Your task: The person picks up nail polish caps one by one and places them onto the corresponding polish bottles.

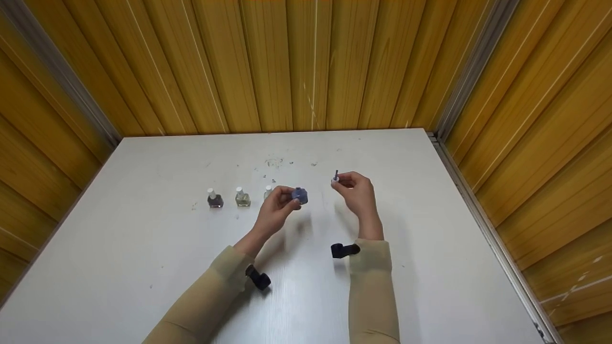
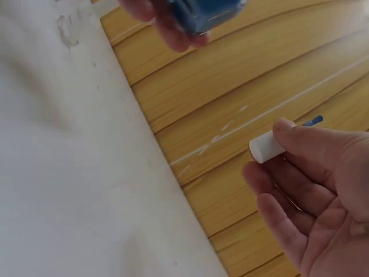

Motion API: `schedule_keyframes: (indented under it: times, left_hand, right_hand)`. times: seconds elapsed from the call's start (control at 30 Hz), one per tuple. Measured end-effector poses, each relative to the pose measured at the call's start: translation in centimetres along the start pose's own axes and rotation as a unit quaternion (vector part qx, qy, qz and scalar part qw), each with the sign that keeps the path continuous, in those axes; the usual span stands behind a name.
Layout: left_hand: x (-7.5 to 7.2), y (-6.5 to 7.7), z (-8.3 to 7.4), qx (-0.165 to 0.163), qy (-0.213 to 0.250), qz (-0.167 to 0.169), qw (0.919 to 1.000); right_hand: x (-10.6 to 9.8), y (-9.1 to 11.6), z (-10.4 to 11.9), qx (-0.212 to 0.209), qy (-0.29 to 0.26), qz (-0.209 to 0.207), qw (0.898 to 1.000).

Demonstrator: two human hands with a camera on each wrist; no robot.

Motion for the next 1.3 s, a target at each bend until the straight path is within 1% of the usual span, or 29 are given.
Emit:
schedule_keyframes:
  times: [0.1,0.13,0.23,0.3,0.4,0.5,0.63,0.87,0.97,1.3]
  left_hand:
    - [-1.3,0.6,0.3,0.003,0.001,-0.013,0.9999]
    - [-1.7,0.8,0.4,0.004,-0.006,-0.019,0.9998]
    - [-2.7,1.1,0.6,0.009,-0.025,-0.038,0.9989]
    - [-3.2,1.2,0.7,0.011,-0.027,-0.048,0.9984]
    - [-3.7,1.2,0.8,0.011,-0.022,-0.054,0.9982]
    - [-4.2,1.4,0.9,0.015,-0.024,-0.061,0.9977]
    - [-4.6,1.4,0.8,0.022,-0.037,-0.067,0.9968]
    - [-4.5,1.7,0.8,0.042,-0.063,-0.057,0.9955]
    - [-4.5,1.8,0.8,0.052,-0.074,-0.058,0.9942]
    - [-4.4,1.9,1.1,0.053,-0.105,-0.064,0.991]
  right_hand:
    - [1.1,0.8,2.0,-0.037,0.013,0.033,0.999]
    - [1.6,1.1,2.6,-0.052,0.015,0.044,0.998]
    - [2.9,1.9,4.0,-0.093,0.013,0.075,0.993]
    - [3.6,2.4,4.8,-0.116,0.014,0.093,0.989]
    - [4.3,3.1,5.4,-0.143,0.029,0.103,0.984]
    - [4.7,3.5,5.7,-0.165,0.051,0.102,0.98]
    - [5.0,3.7,5.7,-0.182,0.072,0.096,0.976]
    - [5.5,3.9,5.6,-0.204,0.097,0.088,0.97]
    - [5.6,4.0,5.6,-0.209,0.103,0.087,0.969]
    - [5.9,4.0,5.6,-0.213,0.114,0.102,0.965]
Point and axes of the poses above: each hand's wrist, its own y-axis away from the middle knuckle, its own x-axis out of the palm, z = x × y, the point moved 1 cm from there along -y, towards the middle knuckle, and after that the axes turned 10 degrees about -y, right-handed, at the moved point
